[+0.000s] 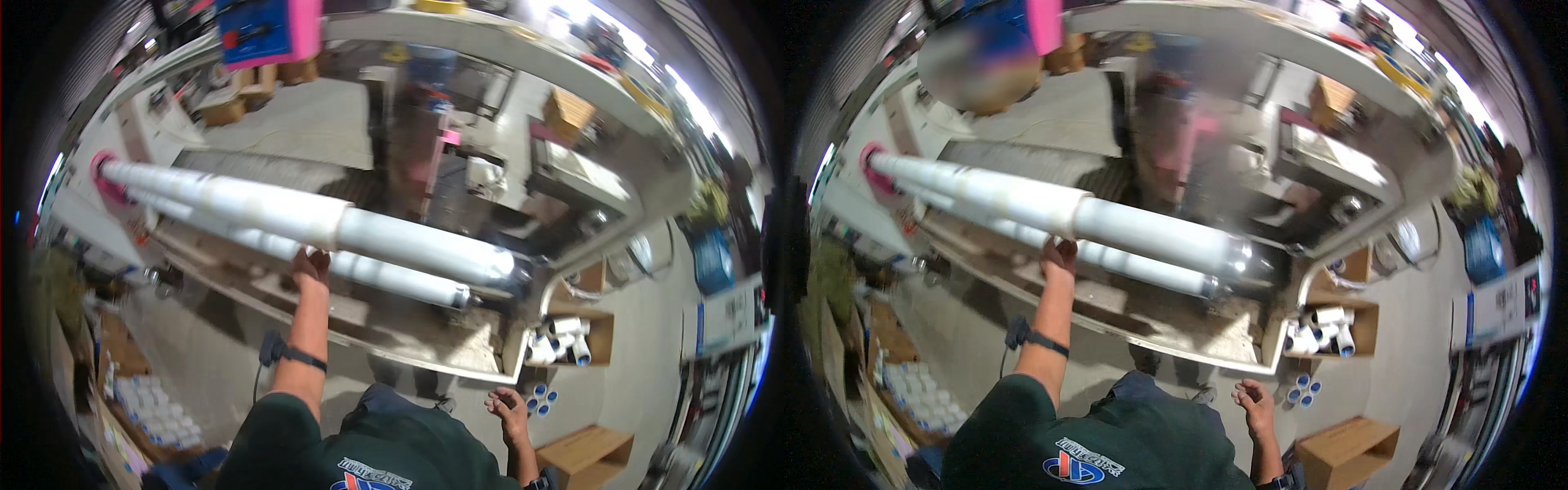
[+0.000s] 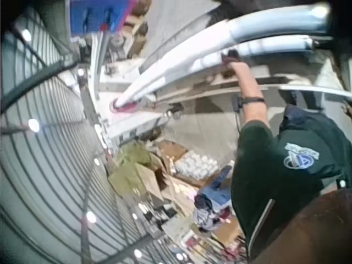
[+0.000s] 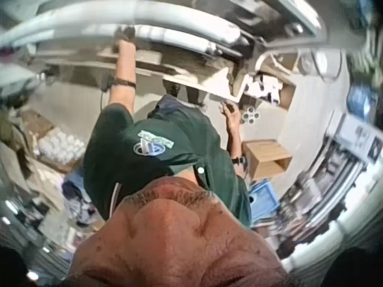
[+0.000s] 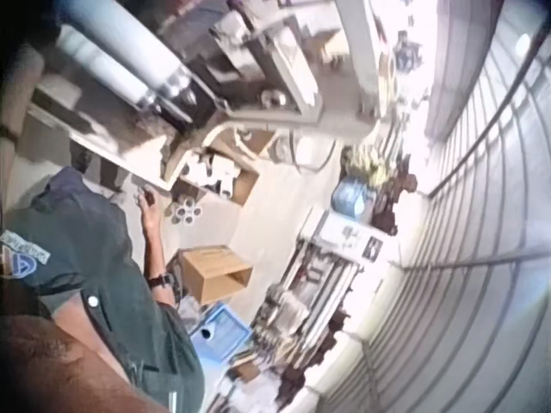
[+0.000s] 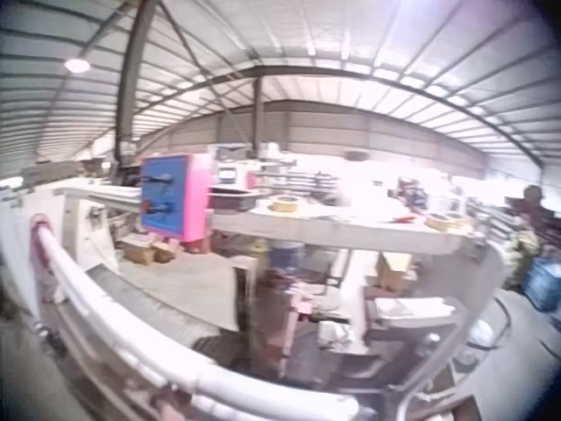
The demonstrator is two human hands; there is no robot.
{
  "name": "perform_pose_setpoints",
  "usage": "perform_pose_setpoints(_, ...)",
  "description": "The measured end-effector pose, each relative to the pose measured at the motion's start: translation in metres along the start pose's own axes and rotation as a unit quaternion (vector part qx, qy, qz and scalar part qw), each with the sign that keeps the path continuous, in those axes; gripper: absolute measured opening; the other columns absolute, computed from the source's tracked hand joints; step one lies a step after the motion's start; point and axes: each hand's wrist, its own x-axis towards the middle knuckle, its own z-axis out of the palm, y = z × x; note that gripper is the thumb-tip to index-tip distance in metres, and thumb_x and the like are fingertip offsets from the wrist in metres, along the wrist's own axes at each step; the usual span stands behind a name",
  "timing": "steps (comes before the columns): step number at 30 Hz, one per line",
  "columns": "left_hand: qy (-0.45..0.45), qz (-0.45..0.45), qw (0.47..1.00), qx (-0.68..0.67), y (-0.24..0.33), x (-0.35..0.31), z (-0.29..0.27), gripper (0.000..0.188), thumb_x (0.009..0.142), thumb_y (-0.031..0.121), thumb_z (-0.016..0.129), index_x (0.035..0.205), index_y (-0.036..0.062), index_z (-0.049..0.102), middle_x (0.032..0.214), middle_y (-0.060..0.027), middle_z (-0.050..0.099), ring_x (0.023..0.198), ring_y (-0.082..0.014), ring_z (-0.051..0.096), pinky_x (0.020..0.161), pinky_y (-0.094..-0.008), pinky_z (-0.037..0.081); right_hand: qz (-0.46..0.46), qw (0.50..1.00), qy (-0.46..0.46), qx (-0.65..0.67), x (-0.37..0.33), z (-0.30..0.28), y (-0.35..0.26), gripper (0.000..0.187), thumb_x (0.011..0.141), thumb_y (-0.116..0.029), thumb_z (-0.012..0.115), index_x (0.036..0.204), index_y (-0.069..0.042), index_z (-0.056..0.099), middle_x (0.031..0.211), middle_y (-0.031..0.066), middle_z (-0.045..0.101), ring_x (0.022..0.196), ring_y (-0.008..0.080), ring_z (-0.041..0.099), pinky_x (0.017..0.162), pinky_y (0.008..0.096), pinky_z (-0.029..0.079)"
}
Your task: The person is seen winding stretch film on to a cylinder by operating a machine.
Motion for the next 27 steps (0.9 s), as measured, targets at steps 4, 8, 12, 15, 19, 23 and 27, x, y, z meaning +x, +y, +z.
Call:
perform_pose_setpoints(4, -0.023, -0.092, 0.961, 0.260, -0.159, -0.087, -0.086, 0.021, 0.090, 0.022, 0.058, 0.105, 0.0072, 0.056, 0.085, -0.0133, 0.062, 0.074, -0.0284, 0.061, 0.058, -0.0393, 0.053, -0.042, 0.997, 0.055, -0.029, -0.038, -0.055, 0.029, 0.034, 0.086, -0.007, 0.062, 0.116, 0.005, 0.052, 0.109, 0.0148, 0.061, 0.099, 0.0201, 0.059, 0.086, 0.0323, 0.049)
perform_pose_setpoints(8, -0.250, -0.231, 0.825, 0.451, -0.270, -0.184, -0.143, 0.025, 0.093, 0.019, 0.050, 0.115, 0.0057, 0.051, 0.079, -0.0096, 0.057, 0.065, -0.0219, 0.058, 0.058, -0.0323, 0.051, -0.153, 0.980, 0.126, -0.008, -0.096, -0.125, 0.072, 0.037, 0.084, -0.014, 0.066, 0.115, 0.004, 0.055, 0.106, 0.0124, 0.062, 0.099, 0.0187, 0.060, 0.088, 0.0319, 0.047)
perform_pose_setpoints(12, -0.377, -0.210, 0.693, 0.577, -0.349, -0.237, -0.173, 0.018, 0.091, 0.012, 0.051, 0.108, 0.0056, 0.051, 0.072, -0.0065, 0.054, 0.053, -0.0176, 0.052, 0.045, -0.0289, 0.046, -0.080, 0.964, 0.255, -0.004, -0.173, -0.212, 0.116, 0.036, 0.084, -0.011, 0.063, 0.116, 0.002, 0.053, 0.111, 0.0118, 0.059, 0.104, 0.0196, 0.058, 0.087, 0.0330, 0.048)
perform_pose_setpoints(15, -0.418, -0.199, 0.611, 0.642, -0.384, -0.247, -0.180, 0.016, 0.090, 0.010, 0.051, 0.106, 0.0060, 0.052, 0.072, -0.0072, 0.054, 0.054, -0.0190, 0.053, 0.047, -0.0320, 0.048, -0.077, 0.924, 0.350, 0.135, -0.242, -0.267, 0.155, 0.039, 0.082, -0.014, 0.065, 0.116, 0.002, 0.053, 0.111, 0.0117, 0.061, 0.101, 0.0194, 0.059, 0.083, 0.0319, 0.049)
perform_pose_setpoints(19, -0.395, -0.176, 0.598, 0.675, -0.430, -0.279, -0.190, 0.009, 0.088, 0.007, 0.049, 0.096, 0.0054, 0.052, 0.068, -0.0070, 0.051, 0.055, -0.0185, 0.051, 0.048, -0.0342, 0.048, -0.035, 0.826, 0.509, 0.241, -0.321, -0.340, 0.213, 0.045, 0.082, -0.019, 0.065, 0.121, 0.000, 0.051, 0.110, 0.0119, 0.061, 0.097, 0.0199, 0.061, 0.079, 0.0301, 0.050)
perform_pose_setpoints(23, -0.436, -0.216, 0.560, 0.671, -0.484, -0.318, -0.177, 0.001, 0.088, 0.006, 0.049, 0.088, 0.0052, 0.050, 0.067, -0.0068, 0.049, 0.054, -0.0182, 0.048, 0.047, -0.0330, 0.045, -0.050, 0.641, 0.644, 0.414, -0.376, -0.405, 0.271, 0.056, 0.091, -0.037, 0.051, 0.132, -0.001, 0.039, 0.123, 0.0165, 0.054, 0.106, 0.0283, 0.057, 0.089, 0.0401, 0.046)
perform_pose_setpoints(27, -0.470, -0.206, 0.555, 0.654, -0.566, -0.348, -0.165, 0.002, 0.087, 0.006, 0.052, 0.086, 0.0048, 0.052, 0.062, -0.0058, 0.049, 0.052, -0.0173, 0.049, 0.045, -0.0326, 0.044, -0.103, 0.490, 0.668, 0.550, -0.409, -0.452, 0.325, 0.066, 0.095, -0.049, 0.038, 0.139, 0.000, 0.029, 0.141, 0.0212, 0.036, 0.124, 0.0363, 0.043, 0.101, 0.0458, 0.036)
